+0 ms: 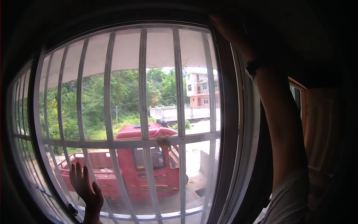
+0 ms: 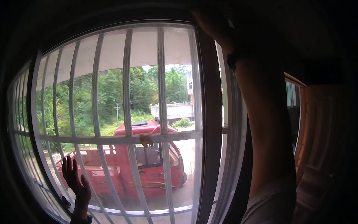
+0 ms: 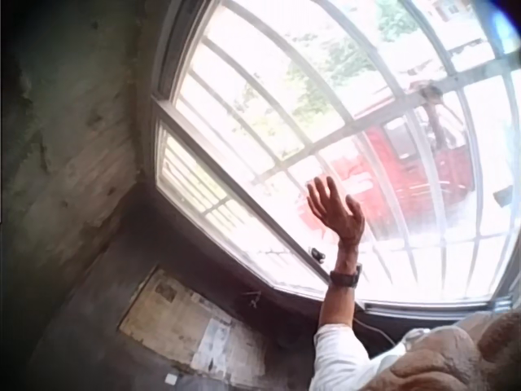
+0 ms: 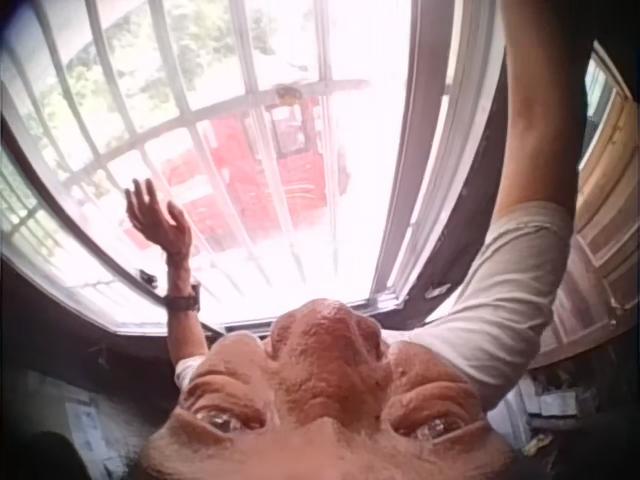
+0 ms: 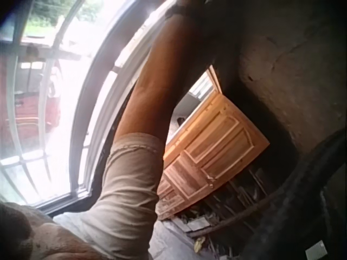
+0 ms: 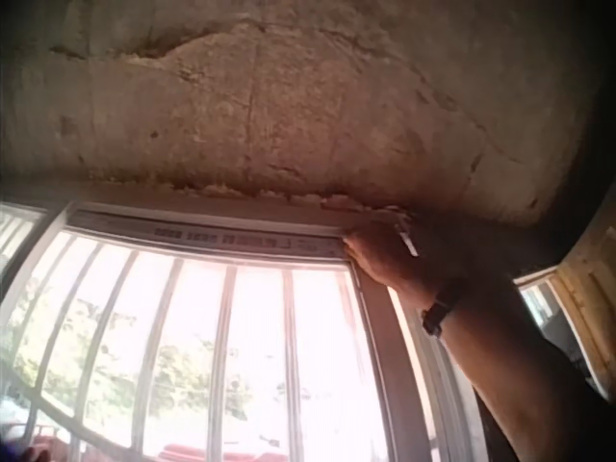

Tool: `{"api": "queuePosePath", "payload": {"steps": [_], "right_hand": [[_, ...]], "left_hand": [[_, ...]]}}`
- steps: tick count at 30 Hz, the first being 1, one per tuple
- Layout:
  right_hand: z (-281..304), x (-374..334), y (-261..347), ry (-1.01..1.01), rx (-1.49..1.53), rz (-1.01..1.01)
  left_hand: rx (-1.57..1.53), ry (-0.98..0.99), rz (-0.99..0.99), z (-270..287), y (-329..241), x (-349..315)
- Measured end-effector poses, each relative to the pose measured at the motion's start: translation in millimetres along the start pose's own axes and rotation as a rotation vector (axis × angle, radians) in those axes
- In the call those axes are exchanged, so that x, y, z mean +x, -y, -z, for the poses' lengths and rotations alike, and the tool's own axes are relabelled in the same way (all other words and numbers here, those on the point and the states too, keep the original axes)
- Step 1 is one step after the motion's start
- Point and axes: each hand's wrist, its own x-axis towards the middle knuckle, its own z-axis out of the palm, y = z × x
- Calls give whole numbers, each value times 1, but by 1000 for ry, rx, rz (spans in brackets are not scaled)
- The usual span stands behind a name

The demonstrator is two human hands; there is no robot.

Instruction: The recorder is installing or adjusting a window screen and sealing it with adhesive tape.

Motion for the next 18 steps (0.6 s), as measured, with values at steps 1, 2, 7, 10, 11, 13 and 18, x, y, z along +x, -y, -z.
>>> {"api": "queuePosePath", "payload": {"steps": [1,2,7,10,11,13,18], "right_hand": [[-14,-11,-7,-9,7,-6],[-18,-31,-34,177,-88,-197],[-42,-63,-31,209,-193,-341],[-45,-68,-28,234,-145,-460],[-45,-69,-28,216,-121,-456],[-45,-69,-28,197,-97,-450],[-49,-69,-23,192,-89,-468]], "left_hand": [[12,1,2,2,1,-1],[-35,-22,-20,-8,-6,5],[-21,-22,-3,-6,-8,4],[-16,-22,-8,-3,-9,5],[-21,-26,-5,-2,-10,6],[-25,-32,0,-2,-12,6],[-31,-18,13,-3,-13,5]]}}
